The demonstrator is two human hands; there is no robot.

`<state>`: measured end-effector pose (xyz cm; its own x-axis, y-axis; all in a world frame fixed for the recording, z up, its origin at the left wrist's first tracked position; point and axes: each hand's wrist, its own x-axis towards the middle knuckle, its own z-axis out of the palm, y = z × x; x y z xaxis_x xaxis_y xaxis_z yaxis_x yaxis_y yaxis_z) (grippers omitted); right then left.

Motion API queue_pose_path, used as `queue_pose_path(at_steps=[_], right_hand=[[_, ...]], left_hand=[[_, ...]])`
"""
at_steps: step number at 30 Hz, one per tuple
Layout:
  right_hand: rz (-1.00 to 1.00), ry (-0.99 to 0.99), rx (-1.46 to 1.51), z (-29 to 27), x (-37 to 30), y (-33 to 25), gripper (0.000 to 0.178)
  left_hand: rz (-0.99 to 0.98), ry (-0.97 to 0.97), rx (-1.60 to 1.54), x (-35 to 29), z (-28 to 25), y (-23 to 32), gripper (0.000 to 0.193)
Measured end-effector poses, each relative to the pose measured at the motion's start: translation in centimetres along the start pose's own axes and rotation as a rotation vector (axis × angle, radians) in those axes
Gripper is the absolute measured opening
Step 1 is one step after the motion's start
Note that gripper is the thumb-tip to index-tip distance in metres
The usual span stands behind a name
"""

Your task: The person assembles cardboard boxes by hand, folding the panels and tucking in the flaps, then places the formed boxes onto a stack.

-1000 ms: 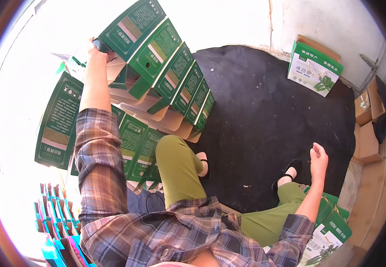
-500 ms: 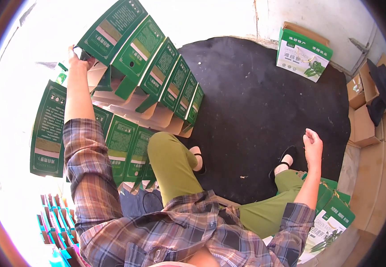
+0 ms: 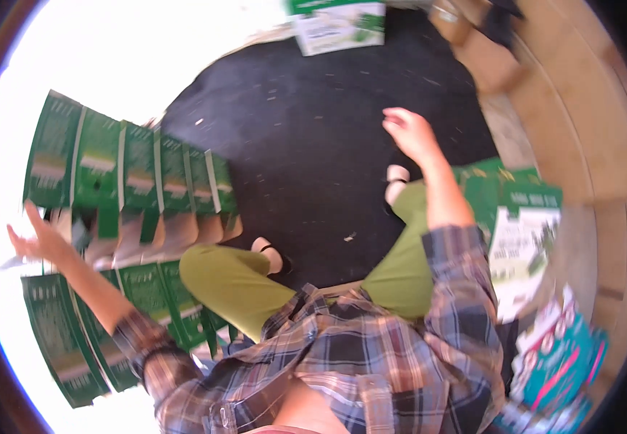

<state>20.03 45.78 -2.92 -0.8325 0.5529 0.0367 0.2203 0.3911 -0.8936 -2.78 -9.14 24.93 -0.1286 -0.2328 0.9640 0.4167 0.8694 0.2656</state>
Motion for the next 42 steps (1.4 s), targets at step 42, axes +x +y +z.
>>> queue_pose_path(at_steps=[42], right_hand=[[0.239,1.471,1.907,-3.6,-37.0,27.5,0.034]], left_hand=[[0.005,-1.693,-0.581,-35.5,0.4,5.4,0.028]])
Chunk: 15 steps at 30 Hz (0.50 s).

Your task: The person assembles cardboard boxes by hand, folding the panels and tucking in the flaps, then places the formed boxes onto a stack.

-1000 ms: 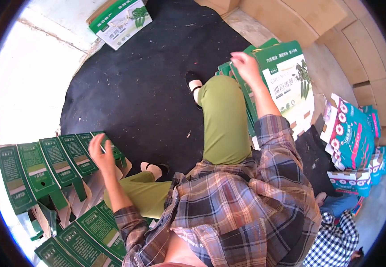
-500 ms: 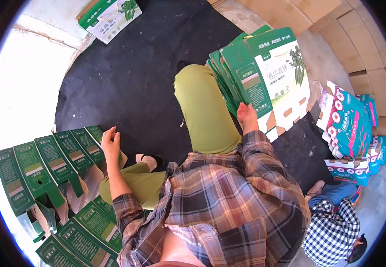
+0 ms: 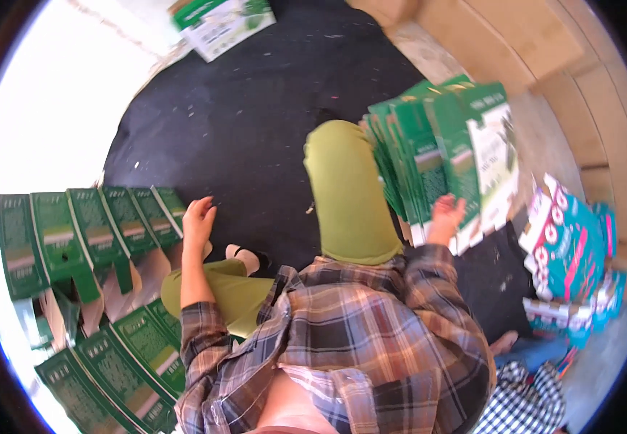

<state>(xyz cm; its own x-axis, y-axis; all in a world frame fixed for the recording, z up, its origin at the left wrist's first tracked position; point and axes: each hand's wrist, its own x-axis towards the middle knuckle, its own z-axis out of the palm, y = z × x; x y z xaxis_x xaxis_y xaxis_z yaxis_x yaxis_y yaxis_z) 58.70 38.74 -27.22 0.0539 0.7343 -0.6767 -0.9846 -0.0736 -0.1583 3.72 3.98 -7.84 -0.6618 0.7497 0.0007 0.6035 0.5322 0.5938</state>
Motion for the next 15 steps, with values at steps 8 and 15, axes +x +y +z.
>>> queue_pose_path(at_steps=[8,15], right_hand=[[-0.532,-0.149,-0.483,17.2,-5.6,-2.0,0.029],[-0.698,-0.382,-0.909,26.2,-15.6,6.8,0.026]], left_hand=[[-0.046,0.044,-0.025,-0.3,-0.6,0.5,0.028],[-0.016,0.129,-0.092,0.4,-0.7,0.4,0.027]])
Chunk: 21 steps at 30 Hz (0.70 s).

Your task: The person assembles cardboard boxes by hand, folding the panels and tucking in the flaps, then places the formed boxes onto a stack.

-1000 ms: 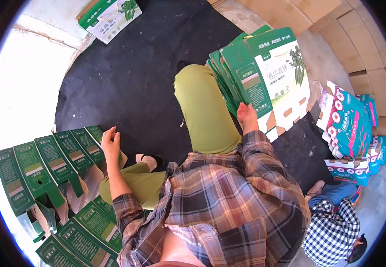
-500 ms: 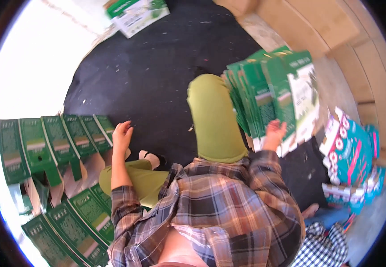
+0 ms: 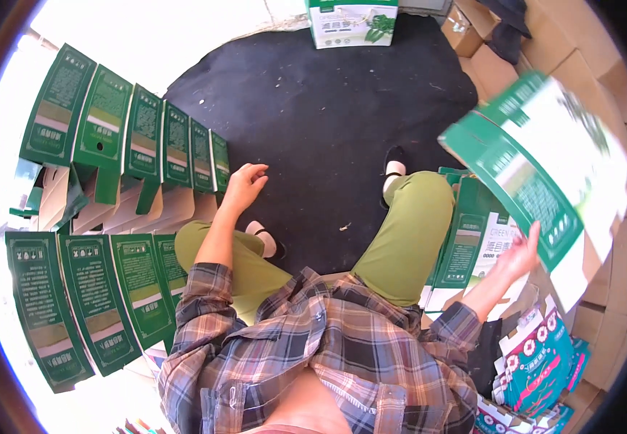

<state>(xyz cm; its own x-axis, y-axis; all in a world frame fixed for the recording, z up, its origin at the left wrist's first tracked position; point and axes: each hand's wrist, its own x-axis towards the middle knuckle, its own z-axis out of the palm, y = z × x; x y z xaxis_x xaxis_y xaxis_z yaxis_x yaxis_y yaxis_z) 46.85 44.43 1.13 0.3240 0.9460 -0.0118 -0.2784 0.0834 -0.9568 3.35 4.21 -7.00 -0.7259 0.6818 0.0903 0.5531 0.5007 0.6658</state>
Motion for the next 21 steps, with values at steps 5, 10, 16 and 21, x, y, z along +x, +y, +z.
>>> queue_pose_path(at_steps=[5,10,16,21], right_hand=[[-0.037,-0.375,-0.044,9.5,-3.0,-1.6,0.017],[-0.062,-0.803,-0.23,16.3,-7.1,0.6,0.015],[-0.075,-1.194,-0.338,19.5,-9.1,5.3,0.017],[0.039,-1.451,-0.307,21.7,-11.1,6.2,0.017]], left_hand=[[-0.059,0.15,-0.159,0.0,-0.6,-1.3,0.027],[-0.207,0.337,-0.404,0.5,-2.7,-3.1,0.028],[-0.366,0.641,-0.858,1.0,-8.7,-2.7,0.05],[-0.315,0.802,-1.201,0.1,-10.7,-5.0,0.062]])
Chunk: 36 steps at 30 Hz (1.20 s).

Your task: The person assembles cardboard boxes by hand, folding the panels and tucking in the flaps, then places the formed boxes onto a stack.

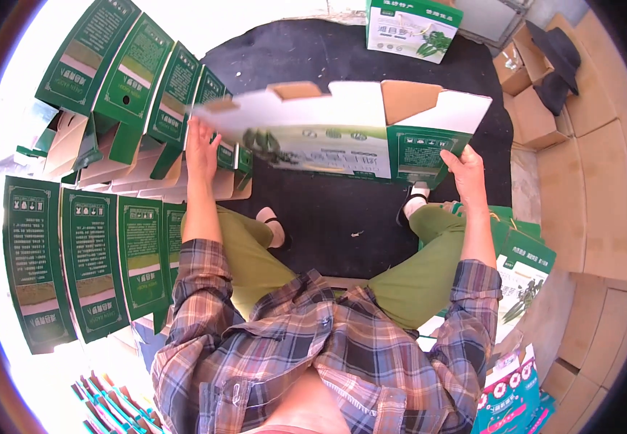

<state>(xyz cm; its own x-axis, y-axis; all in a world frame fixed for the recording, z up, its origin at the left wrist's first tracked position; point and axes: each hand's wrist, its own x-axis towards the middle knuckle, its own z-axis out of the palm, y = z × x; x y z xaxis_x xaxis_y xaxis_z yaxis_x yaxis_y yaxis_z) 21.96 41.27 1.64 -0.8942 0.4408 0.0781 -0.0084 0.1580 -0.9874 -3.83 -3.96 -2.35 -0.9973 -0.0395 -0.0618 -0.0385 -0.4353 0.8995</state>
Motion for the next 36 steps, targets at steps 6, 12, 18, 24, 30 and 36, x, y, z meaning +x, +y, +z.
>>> queue_pose_path(at_steps=[6,12,18,24,30,36], right_hand=[[-0.174,0.197,-0.049,2.2,2.6,1.5,0.04],[-0.095,0.471,-0.458,4.9,3.8,2.1,0.123],[-0.096,0.565,-0.551,6.0,5.0,1.3,0.126],[0.056,0.616,-0.534,5.6,5.6,1.7,0.11],[0.076,0.519,-0.366,4.7,6.3,2.8,0.093],[0.028,0.269,0.16,4.2,5.7,2.5,0.083]], left_hand=[[-0.006,-0.192,-0.093,-1.3,0.7,-1.5,0.023],[0.014,-0.16,-0.071,-3.0,1.3,-2.2,0.02],[0.056,-0.252,-0.059,-4.6,1.9,-1.6,0.017],[0.131,-0.372,-0.093,-5.4,2.5,-1.0,0.014],[0.1,-0.437,-0.015,-6.1,3.4,-0.2,0.013],[0.099,-0.36,0.119,-6.2,3.4,-0.9,0.016]])
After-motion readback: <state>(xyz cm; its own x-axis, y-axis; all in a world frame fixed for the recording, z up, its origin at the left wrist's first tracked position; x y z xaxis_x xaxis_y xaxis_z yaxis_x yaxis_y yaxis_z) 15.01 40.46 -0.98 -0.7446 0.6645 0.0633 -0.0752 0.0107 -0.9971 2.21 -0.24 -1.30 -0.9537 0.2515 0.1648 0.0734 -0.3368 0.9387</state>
